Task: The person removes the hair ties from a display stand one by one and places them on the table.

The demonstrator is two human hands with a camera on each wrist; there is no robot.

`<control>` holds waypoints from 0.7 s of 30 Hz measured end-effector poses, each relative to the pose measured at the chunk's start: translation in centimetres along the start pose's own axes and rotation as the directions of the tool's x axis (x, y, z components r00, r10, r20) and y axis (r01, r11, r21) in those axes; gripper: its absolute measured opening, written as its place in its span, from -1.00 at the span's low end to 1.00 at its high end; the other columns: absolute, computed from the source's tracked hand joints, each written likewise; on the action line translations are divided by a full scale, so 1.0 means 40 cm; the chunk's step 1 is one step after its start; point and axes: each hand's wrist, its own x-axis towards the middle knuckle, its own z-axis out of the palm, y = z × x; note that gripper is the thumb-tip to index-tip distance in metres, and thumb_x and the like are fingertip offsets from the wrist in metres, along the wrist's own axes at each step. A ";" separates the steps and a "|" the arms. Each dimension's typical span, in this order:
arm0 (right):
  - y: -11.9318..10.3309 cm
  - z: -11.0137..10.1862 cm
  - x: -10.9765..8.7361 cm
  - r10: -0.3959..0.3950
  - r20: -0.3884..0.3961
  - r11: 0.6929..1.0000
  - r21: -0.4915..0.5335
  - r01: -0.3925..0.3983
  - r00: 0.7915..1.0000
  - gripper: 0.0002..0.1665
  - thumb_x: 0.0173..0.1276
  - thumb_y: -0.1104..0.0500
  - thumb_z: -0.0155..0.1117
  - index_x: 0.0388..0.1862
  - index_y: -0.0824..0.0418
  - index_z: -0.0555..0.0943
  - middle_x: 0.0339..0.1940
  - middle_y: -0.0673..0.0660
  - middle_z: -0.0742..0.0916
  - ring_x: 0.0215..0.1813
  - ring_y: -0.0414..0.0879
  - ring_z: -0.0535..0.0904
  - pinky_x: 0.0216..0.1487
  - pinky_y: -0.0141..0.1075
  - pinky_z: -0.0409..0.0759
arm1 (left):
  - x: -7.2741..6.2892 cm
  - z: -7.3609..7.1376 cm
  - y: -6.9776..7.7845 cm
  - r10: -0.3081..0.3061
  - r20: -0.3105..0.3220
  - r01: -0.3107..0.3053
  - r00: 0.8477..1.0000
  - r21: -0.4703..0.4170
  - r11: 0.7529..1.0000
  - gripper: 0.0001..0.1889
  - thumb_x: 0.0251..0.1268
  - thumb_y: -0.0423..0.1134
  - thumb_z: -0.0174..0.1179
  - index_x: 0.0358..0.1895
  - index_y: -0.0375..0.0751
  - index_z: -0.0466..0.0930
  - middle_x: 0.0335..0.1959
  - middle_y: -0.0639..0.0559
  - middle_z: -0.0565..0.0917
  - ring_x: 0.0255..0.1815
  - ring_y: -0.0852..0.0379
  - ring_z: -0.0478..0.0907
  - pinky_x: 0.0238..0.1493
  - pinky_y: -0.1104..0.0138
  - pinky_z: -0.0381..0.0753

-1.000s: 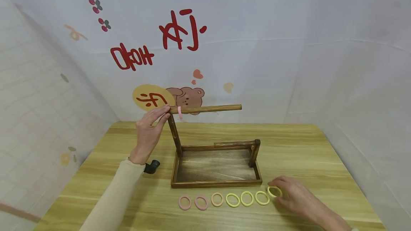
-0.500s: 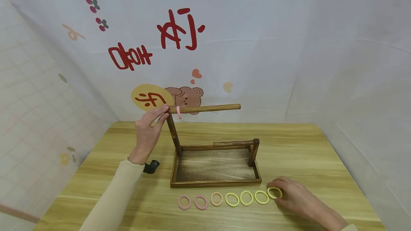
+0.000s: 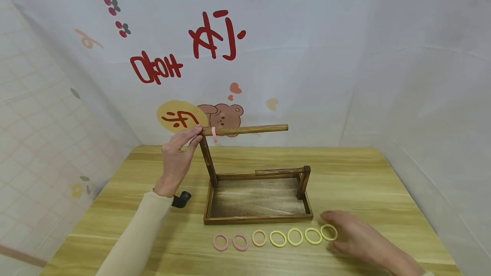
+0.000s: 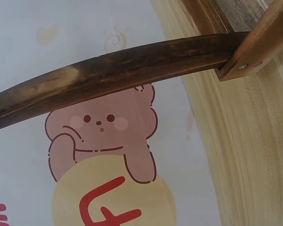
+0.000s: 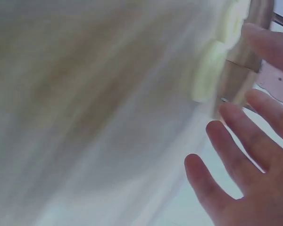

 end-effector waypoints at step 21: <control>-0.156 -0.093 0.351 -0.276 -0.437 0.955 -0.020 0.297 0.856 -0.44 0.65 -0.17 0.08 0.04 0.28 0.75 0.00 0.13 0.79 -0.11 -0.03 0.68 0.25 -0.45 0.45 | 0.001 -0.001 -0.001 0.009 0.007 -0.009 1.000 -0.010 1.000 -0.70 0.19 -0.44 0.47 0.02 -0.32 0.80 0.01 -0.15 0.79 0.00 -0.13 0.76 0.09 0.00 0.67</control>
